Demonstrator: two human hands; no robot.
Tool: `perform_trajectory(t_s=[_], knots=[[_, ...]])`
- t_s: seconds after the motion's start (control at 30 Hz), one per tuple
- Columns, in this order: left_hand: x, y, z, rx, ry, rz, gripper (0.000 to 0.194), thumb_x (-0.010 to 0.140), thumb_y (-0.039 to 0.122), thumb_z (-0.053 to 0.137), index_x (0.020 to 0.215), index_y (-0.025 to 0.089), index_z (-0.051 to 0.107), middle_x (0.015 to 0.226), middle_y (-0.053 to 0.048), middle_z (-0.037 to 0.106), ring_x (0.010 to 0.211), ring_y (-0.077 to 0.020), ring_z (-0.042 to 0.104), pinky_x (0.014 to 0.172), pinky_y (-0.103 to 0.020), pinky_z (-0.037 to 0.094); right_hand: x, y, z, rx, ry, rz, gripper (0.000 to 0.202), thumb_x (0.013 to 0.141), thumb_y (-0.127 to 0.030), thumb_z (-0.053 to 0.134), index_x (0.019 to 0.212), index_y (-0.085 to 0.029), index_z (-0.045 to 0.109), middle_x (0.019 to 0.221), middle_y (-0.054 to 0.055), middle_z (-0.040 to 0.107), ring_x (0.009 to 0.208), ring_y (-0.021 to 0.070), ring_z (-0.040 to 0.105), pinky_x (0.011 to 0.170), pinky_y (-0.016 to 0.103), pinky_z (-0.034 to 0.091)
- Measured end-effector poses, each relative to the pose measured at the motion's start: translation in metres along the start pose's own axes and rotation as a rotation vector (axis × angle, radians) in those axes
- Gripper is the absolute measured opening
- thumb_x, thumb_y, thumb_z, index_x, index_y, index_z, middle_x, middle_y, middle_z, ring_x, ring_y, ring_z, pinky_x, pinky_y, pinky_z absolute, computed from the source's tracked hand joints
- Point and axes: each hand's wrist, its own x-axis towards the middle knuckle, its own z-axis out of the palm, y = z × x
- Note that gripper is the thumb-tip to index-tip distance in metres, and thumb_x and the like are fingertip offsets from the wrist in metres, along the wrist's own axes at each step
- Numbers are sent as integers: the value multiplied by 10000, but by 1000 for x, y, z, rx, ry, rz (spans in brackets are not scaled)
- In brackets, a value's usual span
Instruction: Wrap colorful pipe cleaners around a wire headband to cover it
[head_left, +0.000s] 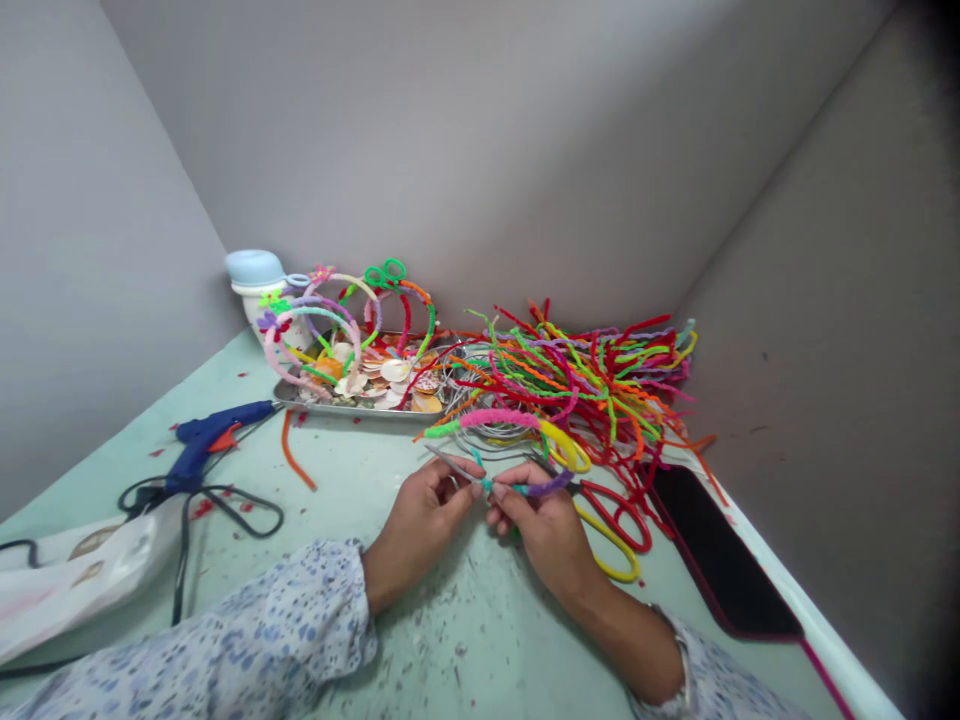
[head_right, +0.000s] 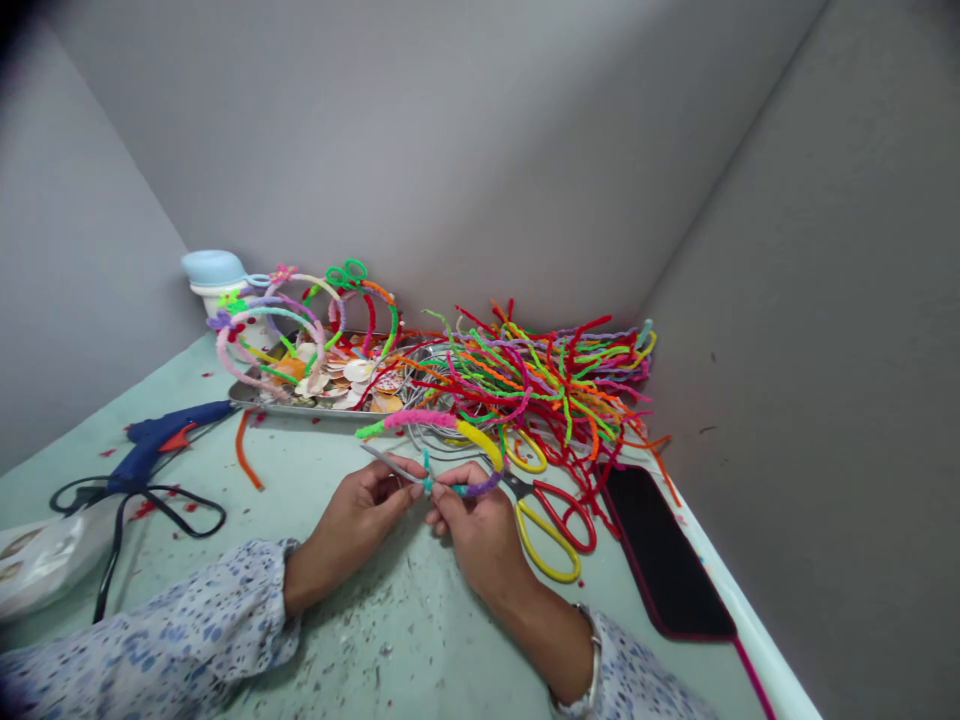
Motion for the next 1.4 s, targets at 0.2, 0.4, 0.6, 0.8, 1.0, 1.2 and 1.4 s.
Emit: perform_trajectory(t_s=[0.2,0.4,0.6,0.8,1.0,1.2,1.4], knots=[[-1,5,-2,89,0,26,218,813,292,598,962,136,623,815,-42,651,741,-166,587,671,-264,453,-1,0,-1,-19,-6,-37,172,837,-351,588,841,-182,558,588,-16,621,521,123,563,508,237,444],[-2,7,-3,144,7,78,201,841,300,567,936,143,648,924,-64,652,773,-168,588,696,-266,454,-2,0,-1,-20,-2,-91,153,844,-343,588,832,-192,561,608,-20,621,546,126,571,543,249,468],[-3,6,-2,135,18,109,186,848,292,563,917,146,653,960,-72,658,805,-172,597,718,-268,463,-4,0,1,-15,22,-78,144,842,-339,591,863,-199,566,634,-10,648,565,132,589,568,260,477],[-3,2,-1,133,18,157,199,862,305,552,888,147,670,990,-82,662,805,-170,598,710,-264,468,-3,-3,1,17,40,-25,146,818,-336,611,837,-197,572,620,-13,644,543,124,577,536,241,462],[-4,5,-1,157,49,169,181,853,302,568,823,173,690,882,-58,688,855,-197,603,747,-273,457,-4,1,0,-62,82,-11,150,825,-337,602,824,-187,614,647,8,661,582,143,608,552,254,482],[-8,12,0,222,25,141,277,865,324,535,673,174,667,676,-22,667,676,-170,580,610,-245,420,-8,-2,-1,-214,70,-145,190,869,-343,551,772,-191,609,666,7,657,616,151,625,600,259,489],[-10,15,1,163,-22,180,288,884,309,505,701,160,670,721,-37,684,718,-173,600,701,-259,444,-9,-4,-2,-222,45,-255,147,873,-289,532,773,-201,594,686,5,638,650,153,609,629,264,488]])
